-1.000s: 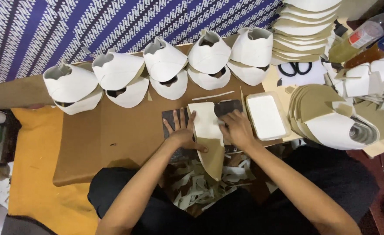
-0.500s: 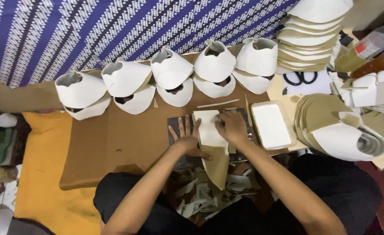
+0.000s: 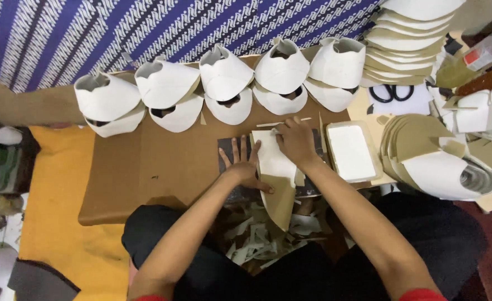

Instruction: Applying adhesive to the edges of white shoe upper components using a small brush or applicator in a workshop setting.

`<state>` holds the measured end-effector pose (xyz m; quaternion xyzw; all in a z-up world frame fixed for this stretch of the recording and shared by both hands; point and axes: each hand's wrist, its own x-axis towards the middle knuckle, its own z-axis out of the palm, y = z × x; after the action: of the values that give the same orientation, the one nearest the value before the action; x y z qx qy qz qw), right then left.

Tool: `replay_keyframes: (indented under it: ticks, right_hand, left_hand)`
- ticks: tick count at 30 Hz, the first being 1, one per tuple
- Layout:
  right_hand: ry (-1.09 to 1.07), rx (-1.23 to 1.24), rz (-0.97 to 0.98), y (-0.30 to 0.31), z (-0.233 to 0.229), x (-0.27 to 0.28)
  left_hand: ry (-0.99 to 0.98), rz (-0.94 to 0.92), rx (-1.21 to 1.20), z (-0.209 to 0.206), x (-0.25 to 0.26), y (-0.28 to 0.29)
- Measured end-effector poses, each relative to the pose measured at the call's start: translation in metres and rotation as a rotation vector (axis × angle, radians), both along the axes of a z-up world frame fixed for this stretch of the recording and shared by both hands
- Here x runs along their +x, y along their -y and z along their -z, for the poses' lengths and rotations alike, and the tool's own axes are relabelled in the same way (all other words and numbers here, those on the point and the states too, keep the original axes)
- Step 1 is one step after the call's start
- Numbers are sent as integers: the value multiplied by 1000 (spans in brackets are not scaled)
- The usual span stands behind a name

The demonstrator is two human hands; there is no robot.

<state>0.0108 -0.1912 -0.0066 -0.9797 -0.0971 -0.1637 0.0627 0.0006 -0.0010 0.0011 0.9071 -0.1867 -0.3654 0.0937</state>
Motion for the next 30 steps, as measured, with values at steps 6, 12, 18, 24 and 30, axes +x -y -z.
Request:
replay_keyframes:
  ticks: [6,12,18,24,30]
  right_hand:
    - [-67,11,-201,-22,24,-33]
    - [-188,196,-407,-26,12,-74]
    - [-249,403,-244,13,0,-77]
    - [-429,315,-3,42,-6,-105]
    - [-226,294,95,41,11,-64]
  left_hand:
    - [50,-8,32,18,1,1]
    - [82,-11,44,44,6,1]
    - [42,-25,-30,24,1,-3]
    - [53,-16,-36,25,2,-3]
    - [52,-32,-20,11,-2,3]
